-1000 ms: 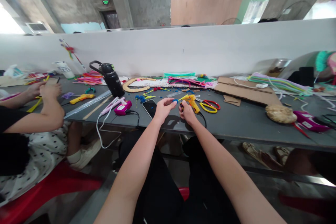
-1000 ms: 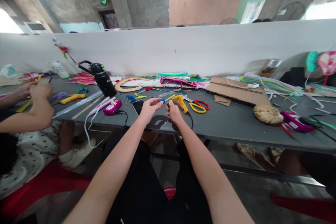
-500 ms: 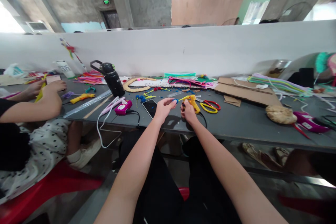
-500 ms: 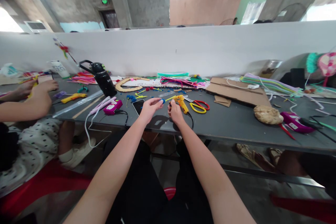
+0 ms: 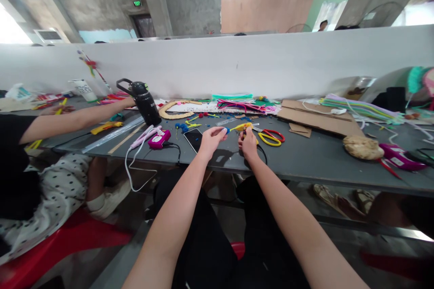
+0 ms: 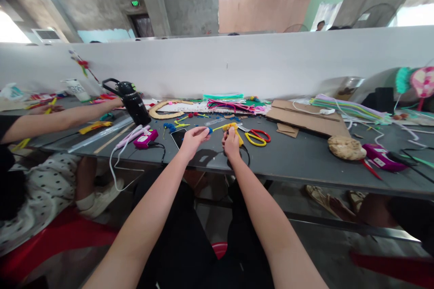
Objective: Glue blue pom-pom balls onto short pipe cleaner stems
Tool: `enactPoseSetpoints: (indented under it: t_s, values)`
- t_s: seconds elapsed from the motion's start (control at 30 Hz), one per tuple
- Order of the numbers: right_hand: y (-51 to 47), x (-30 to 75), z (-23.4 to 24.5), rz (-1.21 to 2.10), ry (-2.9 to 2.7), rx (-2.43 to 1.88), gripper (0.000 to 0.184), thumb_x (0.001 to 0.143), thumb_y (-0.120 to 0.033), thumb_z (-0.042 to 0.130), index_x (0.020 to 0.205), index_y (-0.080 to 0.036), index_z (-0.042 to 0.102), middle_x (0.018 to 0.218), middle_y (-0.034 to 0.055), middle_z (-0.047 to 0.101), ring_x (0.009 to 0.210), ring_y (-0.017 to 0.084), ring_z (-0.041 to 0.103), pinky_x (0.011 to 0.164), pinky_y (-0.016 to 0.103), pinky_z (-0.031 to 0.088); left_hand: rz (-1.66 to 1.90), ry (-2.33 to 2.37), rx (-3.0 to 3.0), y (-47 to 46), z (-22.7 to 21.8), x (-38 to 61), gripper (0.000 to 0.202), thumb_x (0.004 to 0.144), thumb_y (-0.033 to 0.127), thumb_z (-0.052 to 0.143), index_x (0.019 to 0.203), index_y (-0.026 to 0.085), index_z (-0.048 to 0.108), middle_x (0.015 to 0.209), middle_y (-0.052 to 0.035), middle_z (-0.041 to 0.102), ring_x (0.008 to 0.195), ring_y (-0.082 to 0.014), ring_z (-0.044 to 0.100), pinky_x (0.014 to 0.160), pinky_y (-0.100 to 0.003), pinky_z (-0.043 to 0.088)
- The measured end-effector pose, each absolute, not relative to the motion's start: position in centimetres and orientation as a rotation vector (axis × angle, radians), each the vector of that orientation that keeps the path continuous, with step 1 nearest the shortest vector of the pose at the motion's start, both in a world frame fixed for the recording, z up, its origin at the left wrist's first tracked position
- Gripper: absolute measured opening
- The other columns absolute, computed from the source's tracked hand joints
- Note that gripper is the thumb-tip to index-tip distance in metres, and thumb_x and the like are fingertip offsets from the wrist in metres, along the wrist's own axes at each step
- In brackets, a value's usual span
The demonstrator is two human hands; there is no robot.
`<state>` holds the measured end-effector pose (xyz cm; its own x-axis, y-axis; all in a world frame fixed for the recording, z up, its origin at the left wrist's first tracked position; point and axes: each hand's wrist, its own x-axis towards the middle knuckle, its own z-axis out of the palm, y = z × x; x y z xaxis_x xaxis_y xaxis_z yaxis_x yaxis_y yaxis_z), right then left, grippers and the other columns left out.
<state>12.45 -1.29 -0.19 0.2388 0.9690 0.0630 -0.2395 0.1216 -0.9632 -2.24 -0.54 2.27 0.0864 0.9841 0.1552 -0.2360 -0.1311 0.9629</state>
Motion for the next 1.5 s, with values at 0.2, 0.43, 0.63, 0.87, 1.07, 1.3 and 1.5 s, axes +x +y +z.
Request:
enactPoseSetpoints:
  t_s: [0.2,0.43,0.63,0.87,1.07,1.3,1.5]
  values:
    - [-1.38,12.15,-0.52,1.083,-0.932,-1.039,0.052,0.090,-0.066,0.031,0.065,-0.022,0.037,0.043,-0.0061,0.032,0.034,0.007,0.025,0.033,0.019,0.021,1.340,0.888,1.185,-0.77,2.42,-2.22,0.040,0.066,0.039,0.081,0.093,0.011,0.071,0.082,-0.0079,0.072,0.073,-0.0174,0.068,0.082,-0.038,0.057]
    - [-1.37,11.98,-1.04,1.111,-1.086,-1.045,0.054,0.089,-0.067,0.035,0.062,-0.021,0.039,0.042,-0.0044,0.034,0.035,0.007,0.028,0.034,0.019,0.023,1.337,0.909,1.180,-0.77,2.57,-2.11,0.038,0.066,0.038,0.080,0.092,0.011,0.072,0.080,-0.0075,0.072,0.072,-0.0170,0.067,0.083,-0.039,0.056]
    - [-1.17,12.27,-0.65,1.078,-0.910,-1.041,0.052,0.091,-0.067,0.030,0.064,-0.022,0.036,0.042,-0.0060,0.031,0.034,0.007,0.024,0.032,0.019,0.020,1.335,0.900,1.166,-0.74,2.53,-2.26,0.038,0.066,0.038,0.081,0.092,0.012,0.072,0.081,-0.0073,0.072,0.072,-0.0170,0.068,0.083,-0.038,0.057]
    - [-1.49,12.02,-1.05,1.088,-1.112,-1.038,0.054,0.089,-0.068,0.036,0.061,-0.021,0.040,0.043,-0.0035,0.036,0.036,0.008,0.030,0.034,0.020,0.024,1.337,0.901,1.172,-0.57,2.41,-2.26,0.039,0.067,0.039,0.080,0.092,0.011,0.072,0.080,-0.0073,0.072,0.071,-0.0164,0.067,0.081,-0.037,0.057]
    - [-1.25,12.27,-0.50,1.094,-0.891,-1.017,0.051,0.092,-0.063,0.030,0.063,-0.022,0.037,0.042,-0.0064,0.030,0.034,0.007,0.023,0.032,0.019,0.019,1.343,0.897,1.192,-0.57,2.38,-2.27,0.040,0.066,0.038,0.081,0.095,0.011,0.072,0.082,-0.0081,0.072,0.073,-0.0177,0.068,0.083,-0.039,0.057]
    - [-1.20,12.24,-0.88,1.170,-1.033,-1.023,0.053,0.091,-0.065,0.034,0.062,-0.020,0.039,0.042,-0.0054,0.033,0.034,0.006,0.026,0.033,0.018,0.021,1.351,0.882,1.227,-0.43,2.08,-2.33,0.044,0.065,0.039,0.081,0.098,0.011,0.071,0.084,-0.0078,0.072,0.075,-0.0174,0.068,0.084,-0.039,0.056]
    - [-1.23,12.16,-0.67,1.172,-0.975,-1.020,0.053,0.091,-0.065,0.034,0.062,-0.021,0.039,0.042,-0.0058,0.031,0.034,0.006,0.024,0.033,0.017,0.020,1.348,0.871,1.266,-0.30,1.88,-2.48,0.043,0.065,0.037,0.081,0.099,0.012,0.072,0.085,-0.0074,0.072,0.074,-0.0157,0.066,0.084,-0.038,0.056]
